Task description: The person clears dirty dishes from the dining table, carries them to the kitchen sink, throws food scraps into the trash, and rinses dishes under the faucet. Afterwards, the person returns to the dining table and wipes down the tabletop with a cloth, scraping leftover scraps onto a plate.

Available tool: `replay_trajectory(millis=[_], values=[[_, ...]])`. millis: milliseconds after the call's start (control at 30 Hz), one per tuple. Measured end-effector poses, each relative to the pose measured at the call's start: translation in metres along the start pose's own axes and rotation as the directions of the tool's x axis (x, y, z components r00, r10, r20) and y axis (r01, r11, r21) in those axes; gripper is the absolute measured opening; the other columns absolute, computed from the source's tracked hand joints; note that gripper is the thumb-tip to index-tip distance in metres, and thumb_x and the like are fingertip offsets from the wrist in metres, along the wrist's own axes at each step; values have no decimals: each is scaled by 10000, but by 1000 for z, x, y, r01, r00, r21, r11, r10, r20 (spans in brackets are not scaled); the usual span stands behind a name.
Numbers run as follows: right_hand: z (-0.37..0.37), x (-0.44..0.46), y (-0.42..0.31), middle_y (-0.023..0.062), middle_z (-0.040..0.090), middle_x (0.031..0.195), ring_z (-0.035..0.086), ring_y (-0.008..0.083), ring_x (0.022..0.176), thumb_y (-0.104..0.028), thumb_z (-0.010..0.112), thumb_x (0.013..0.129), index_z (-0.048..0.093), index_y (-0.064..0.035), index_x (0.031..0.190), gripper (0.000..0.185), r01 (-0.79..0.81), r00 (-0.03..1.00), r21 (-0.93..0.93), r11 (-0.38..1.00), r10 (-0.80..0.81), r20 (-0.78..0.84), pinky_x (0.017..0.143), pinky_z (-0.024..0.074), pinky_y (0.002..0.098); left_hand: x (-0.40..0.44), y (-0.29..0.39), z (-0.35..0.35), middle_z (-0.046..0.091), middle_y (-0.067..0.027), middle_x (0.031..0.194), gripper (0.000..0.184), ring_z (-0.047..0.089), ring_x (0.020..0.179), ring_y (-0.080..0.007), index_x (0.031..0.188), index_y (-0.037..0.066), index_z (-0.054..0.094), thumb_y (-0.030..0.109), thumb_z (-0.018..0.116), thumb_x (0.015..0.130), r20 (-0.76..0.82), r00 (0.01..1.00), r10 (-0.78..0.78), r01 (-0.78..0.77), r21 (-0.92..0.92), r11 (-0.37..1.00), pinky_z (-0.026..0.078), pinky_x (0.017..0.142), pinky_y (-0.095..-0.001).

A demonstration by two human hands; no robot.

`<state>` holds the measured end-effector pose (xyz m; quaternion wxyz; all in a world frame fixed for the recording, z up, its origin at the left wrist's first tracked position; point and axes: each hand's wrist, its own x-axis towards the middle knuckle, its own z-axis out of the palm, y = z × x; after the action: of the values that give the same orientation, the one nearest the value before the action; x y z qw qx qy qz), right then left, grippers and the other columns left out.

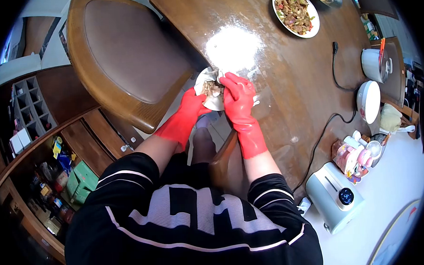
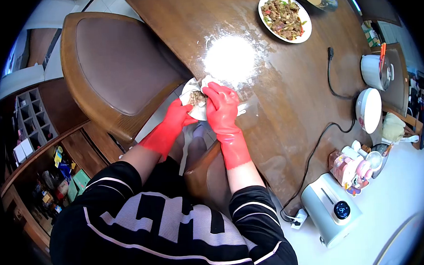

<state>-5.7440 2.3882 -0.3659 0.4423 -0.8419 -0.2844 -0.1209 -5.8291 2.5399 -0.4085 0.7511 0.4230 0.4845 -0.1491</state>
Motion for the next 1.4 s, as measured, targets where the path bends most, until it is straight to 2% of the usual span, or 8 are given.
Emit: replay_trajectory(millis=[167, 200, 433, 567, 700, 1233, 1367, 1400], values=[[-10, -3, -6, 133, 734, 1123, 682, 322, 1068, 75, 673, 786, 767, -110, 1053, 339, -154, 970, 282, 947, 91, 226, 930, 518, 404, -1, 1, 5, 688, -157, 1210, 482, 742, 974, -320, 1406, 56, 508, -44, 472, 936, -8, 999, 38, -38, -67, 997, 656, 707, -435], [-15, -6, -7, 139, 716, 1199, 659, 275, 1144, 44, 636, 854, 759, -67, 1083, 282, -431, 898, 471, 770, 314, 309, 999, 494, 372, 5, -1, 3, 689, -157, 1207, 482, 743, 968, -317, 1406, 58, 507, -42, 475, 936, 6, 999, 41, -40, -69, 997, 657, 702, -433], [-148, 10, 6, 144, 691, 1240, 634, 231, 1153, -71, 592, 970, 663, 49, 1244, 307, -694, 567, 572, 437, 821, 60, 1041, 469, 357, 4, -4, 4, 686, -144, 1217, 518, 748, 947, -289, 1438, 85, 489, -30, 507, 934, -7, 1000, 8, -8, 22, 1000, 652, 661, -422], [-134, -106, 94, 137, 652, 1278, 612, 258, 1187, 27, 598, 921, 644, 46, 1259, 342, -600, 703, 51, 798, 557, -441, 1061, 461, 377, 11, -26, 6, 689, -139, 1205, 517, 746, 963, -287, 1440, 98, 481, -11, 521, 936, 1, 1000, -30, 30, 37, 999, 654, 659, -432], [-89, -78, 53, 188, 661, 1238, 631, 355, 1148, 29, 690, 795, 700, -43, 1197, 408, -376, 913, -232, 897, 316, -258, 1027, 483, 436, 0, -25, 12, 667, -137, 1255, 540, 728, 1018, -307, 1444, 113, 484, -41, 515, 927, -13, 994, -107, 107, 35, 994, 644, 675, -472], [1, 4, -10, 81, 730, 1029, 687, 319, 942, 54, 715, 711, 758, -134, 969, 322, 96, 940, 163, 982, -143, 309, 824, 531, 409, 13, -29, 18, 669, -158, 1230, 411, 712, 1034, -345, 1347, 69, 565, -34, 544, 949, 47, 999, 1, 14, -323, 946, 634, 780, -508], [-9, 8, -26, 111, 729, 1081, 676, 296, 1037, 90, 679, 741, 772, -87, 962, 299, -285, 871, 349, 893, 89, 483, 879, 534, 363, 41, -43, 3, 631, -186, 1275, 317, 691, 1084, -365, 1330, 64, 547, 152, 461, 1038, 223, 975, 24, 79, -440, 894, 625, 836, -507], [-22, 14, -39, 116, 709, 1172, 658, 256, 1121, 95, 655, 800, 765, -54, 1029, 294, -621, 740, 414, 666, 322, 591, 948, 514, 342, 56, -54, -6, 652, -183, 1247, 358, 700, 1066, -355, 1313, 57, 567, 241, 396, 1058, 288, 958, -16, 134, -394, 909, 621, 853, -474]])
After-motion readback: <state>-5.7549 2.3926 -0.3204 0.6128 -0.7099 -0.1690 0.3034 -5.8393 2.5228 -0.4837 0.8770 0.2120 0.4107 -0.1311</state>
